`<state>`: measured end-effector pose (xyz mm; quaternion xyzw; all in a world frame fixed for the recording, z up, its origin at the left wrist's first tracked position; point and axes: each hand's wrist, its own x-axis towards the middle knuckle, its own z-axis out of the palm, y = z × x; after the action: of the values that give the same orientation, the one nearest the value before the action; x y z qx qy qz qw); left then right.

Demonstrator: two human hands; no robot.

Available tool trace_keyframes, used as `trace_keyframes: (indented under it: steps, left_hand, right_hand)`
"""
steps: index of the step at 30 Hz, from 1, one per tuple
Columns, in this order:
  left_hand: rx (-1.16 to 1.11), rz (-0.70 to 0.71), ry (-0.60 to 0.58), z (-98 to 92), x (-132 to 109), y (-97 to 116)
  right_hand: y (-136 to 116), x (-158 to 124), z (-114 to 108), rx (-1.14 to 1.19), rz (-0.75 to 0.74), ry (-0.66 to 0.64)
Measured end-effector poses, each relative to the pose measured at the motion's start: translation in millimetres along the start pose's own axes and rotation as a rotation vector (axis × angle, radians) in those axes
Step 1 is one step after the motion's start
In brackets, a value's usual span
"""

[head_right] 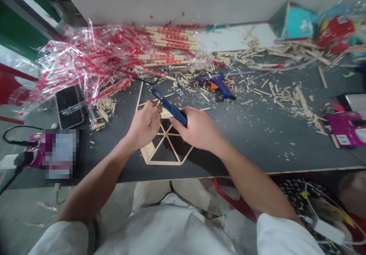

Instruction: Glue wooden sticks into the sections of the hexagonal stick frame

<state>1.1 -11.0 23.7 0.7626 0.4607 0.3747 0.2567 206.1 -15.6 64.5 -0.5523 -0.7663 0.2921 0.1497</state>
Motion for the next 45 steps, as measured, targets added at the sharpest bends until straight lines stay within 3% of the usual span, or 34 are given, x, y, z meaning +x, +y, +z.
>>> trace_keyframes:
  steps: [5, 20, 30, 37, 45]
  left_hand:
    - [0.080, 0.005, 0.053, 2.2, 2, 3]
    - [-0.029, -0.033, 0.072, 2.3, 5, 6]
    - [0.070, 0.036, 0.086, 1.0, 5, 12]
    - [0.080, 0.046, 0.098, -3.5, 4, 8]
    - [0.012, 0.085, 0.040, -4.3, 5, -11]
  right_hand:
    - [2, -1, 2, 0.006, -0.024, 0.008]
    - [7, -9, 5, -0.044, -0.047, 0.014]
    - [12, -6, 11, -0.113, -0.117, 0.115]
    - [13, -3, 8, -0.287, -0.009, 0.211]
    - [41, 6, -6, -0.307, 0.082, 0.312]
